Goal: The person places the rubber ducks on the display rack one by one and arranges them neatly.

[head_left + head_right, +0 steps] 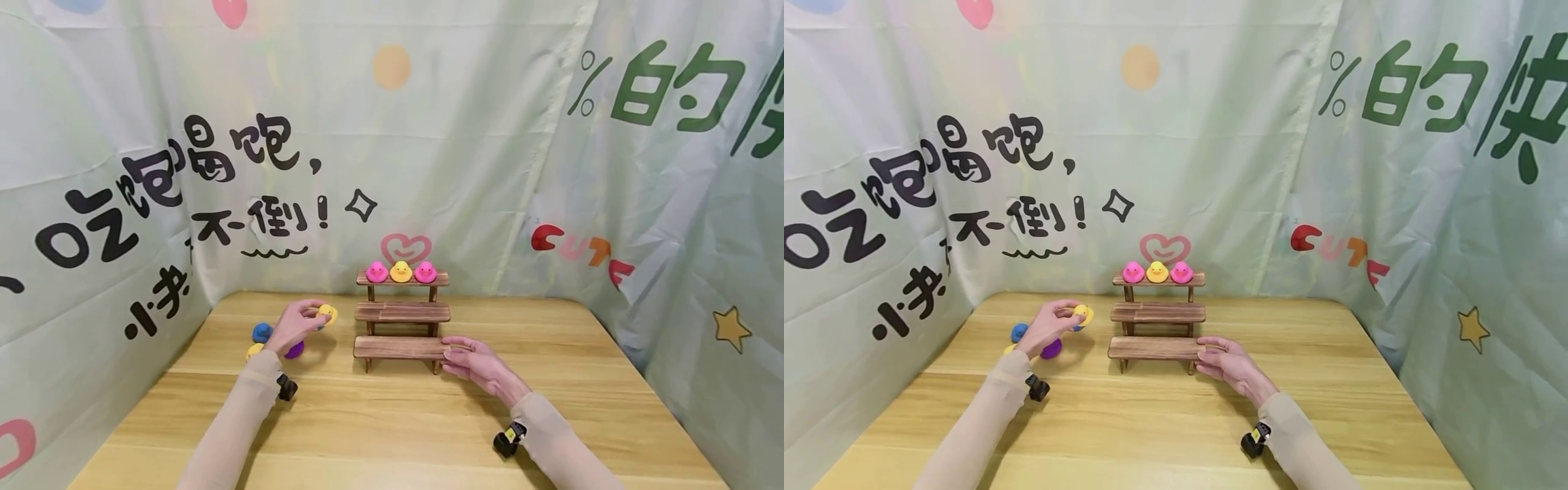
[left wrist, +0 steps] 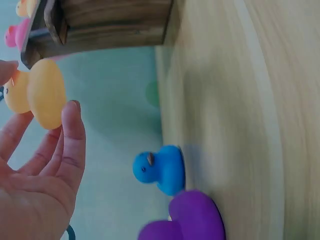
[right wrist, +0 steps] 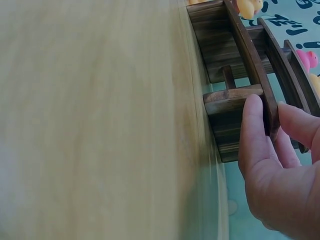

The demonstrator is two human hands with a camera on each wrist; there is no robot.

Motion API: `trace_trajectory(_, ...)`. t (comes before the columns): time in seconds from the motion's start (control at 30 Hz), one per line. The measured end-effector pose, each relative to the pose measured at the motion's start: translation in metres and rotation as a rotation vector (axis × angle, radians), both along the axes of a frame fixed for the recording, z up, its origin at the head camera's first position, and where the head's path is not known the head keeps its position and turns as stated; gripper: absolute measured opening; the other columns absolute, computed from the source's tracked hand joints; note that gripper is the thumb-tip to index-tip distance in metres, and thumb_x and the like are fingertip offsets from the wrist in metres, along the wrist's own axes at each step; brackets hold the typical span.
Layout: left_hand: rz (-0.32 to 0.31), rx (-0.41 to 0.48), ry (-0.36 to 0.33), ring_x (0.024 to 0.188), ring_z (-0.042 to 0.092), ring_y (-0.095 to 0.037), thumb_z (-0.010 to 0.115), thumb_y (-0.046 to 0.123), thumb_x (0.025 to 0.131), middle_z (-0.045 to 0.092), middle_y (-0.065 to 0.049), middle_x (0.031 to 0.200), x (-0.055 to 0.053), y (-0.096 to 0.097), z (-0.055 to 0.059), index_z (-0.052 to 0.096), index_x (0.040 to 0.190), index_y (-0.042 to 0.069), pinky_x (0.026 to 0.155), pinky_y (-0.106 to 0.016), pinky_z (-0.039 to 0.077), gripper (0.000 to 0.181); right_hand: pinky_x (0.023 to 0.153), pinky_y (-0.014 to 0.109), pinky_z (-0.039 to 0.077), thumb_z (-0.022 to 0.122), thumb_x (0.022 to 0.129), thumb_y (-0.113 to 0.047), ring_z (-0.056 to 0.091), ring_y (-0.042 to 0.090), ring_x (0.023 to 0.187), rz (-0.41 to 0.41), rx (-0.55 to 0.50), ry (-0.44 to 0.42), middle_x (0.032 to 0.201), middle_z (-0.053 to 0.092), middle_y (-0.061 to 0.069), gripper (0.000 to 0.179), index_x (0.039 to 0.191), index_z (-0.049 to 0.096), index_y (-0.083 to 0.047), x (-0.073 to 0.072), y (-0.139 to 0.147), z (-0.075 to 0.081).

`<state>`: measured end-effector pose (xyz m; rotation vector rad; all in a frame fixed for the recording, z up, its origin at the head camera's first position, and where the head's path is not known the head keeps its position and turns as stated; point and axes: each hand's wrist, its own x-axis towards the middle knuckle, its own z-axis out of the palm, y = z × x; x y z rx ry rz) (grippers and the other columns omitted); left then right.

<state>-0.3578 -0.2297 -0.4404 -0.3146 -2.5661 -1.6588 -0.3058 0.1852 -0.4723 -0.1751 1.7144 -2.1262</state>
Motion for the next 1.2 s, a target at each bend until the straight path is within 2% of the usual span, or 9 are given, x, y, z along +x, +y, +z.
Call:
trace_trajectory(0.17,0.009,0.031,0.063,0.099,0.068,-0.025,0.076,0.024,0.084,0.072,-0.014,0.11,0.004,0.009,0.002,0.067,0.118,0.006,0.08,-0.035,0.057,0.039,0.086,0.028,0.056,0.054,0.096,0.004,0.066,0.012,0.084,-0.002,-0.006,0.002,0.095,0.057,0.003,0.038,0.134,0.048,0.004,-0.001,-0.002,0.001)
trace_trajectory(0.27,0.037,0.037,0.084,0.103,0.065,-0.027,0.078,0.025,0.083,0.072,-0.011,0.11,0.007,0.015,0.002,0.069,0.114,0.008,0.08,-0.029,0.054,0.036,0.086,0.029,0.057,0.054,0.096,0.005,0.067,0.013,0.084,-0.002,-0.006,-0.004,0.094,0.057,0.003,0.036,0.132,0.051,0.003,-0.001,-0.003,0.001)
trace_trajectory(0.4,0.031,0.083,0.061,0.105,0.064,-0.029,0.078,0.024,0.084,0.071,-0.012,0.111,0.013,0.023,0.002,0.069,0.115,0.006,0.08,-0.023,0.052,0.037,0.086,0.029,0.057,0.054,0.096,0.005,0.067,0.013,0.084,-0.004,-0.006,-0.007,0.093,0.058,0.004,0.036,0.131,0.052,0.002,0.0,-0.004,0.0)
trace_trajectory(0.57,0.025,0.115,0.059,0.105,0.064,-0.027,0.079,0.025,0.084,0.071,-0.011,0.114,0.02,0.031,0.004,0.069,0.116,0.007,0.08,-0.024,0.052,0.039,0.085,0.028,0.057,0.055,0.095,0.004,0.067,0.013,0.085,-0.003,-0.006,-0.002,0.095,0.058,0.005,0.04,0.135,0.047,0.006,0.001,-0.005,0.0)
trace_trajectory(0.7,0.028,0.146,0.139,0.106,0.065,-0.023,0.079,0.027,0.084,0.071,-0.011,0.114,0.024,0.037,0.005,0.07,0.114,0.009,0.082,-0.023,0.054,0.036,0.086,0.028,0.057,0.061,0.093,0.003,0.067,0.014,0.085,-0.007,-0.002,-0.002,0.096,0.056,0.006,0.047,0.137,0.045,0.008,0.001,-0.007,0.001)
trace_trajectory(0.83,0.009,0.17,0.224,0.108,0.065,-0.021,0.079,0.021,0.084,0.071,-0.014,0.115,0.024,0.048,0.005,0.07,0.115,0.007,0.086,-0.026,0.055,0.035,0.086,0.028,0.057,0.061,0.093,0.004,0.067,0.013,0.084,-0.013,0.006,-0.003,0.096,0.056,0.006,0.048,0.137,0.044,0.008,0.001,-0.006,0.001)
trace_trajectory(0.93,0.005,0.173,0.255,0.108,0.065,-0.024,0.078,0.016,0.085,0.07,-0.015,0.117,0.022,0.058,0.006,0.07,0.116,0.005,0.087,-0.033,0.056,0.034,0.085,0.028,0.057,0.059,0.093,0.004,0.067,0.013,0.085,-0.019,0.004,-0.005,0.097,0.056,0.006,0.045,0.136,0.046,0.007,0.002,-0.005,0.001)
trace_trajectory(1.07,-0.004,0.182,0.264,0.109,0.064,-0.033,0.076,0.008,0.085,0.067,-0.018,0.122,0.022,0.071,0.008,0.068,0.118,0.002,0.089,-0.039,0.056,0.035,0.084,0.027,0.057,0.059,0.094,0.004,0.066,0.014,0.084,-0.028,-0.004,-0.011,0.097,0.055,0.006,0.041,0.134,0.049,0.004,0.002,-0.003,0.001)
trace_trajectory(1.2,-0.025,0.186,0.276,0.108,0.064,-0.039,0.075,0.005,0.085,0.066,-0.022,0.122,0.034,0.085,0.018,0.066,0.12,-0.002,0.087,-0.033,0.056,0.036,0.086,0.028,0.057,0.058,0.094,0.003,0.066,0.013,0.085,-0.025,-0.005,-0.005,0.096,0.055,0.005,0.041,0.134,0.049,0.005,0.003,-0.002,0.001)
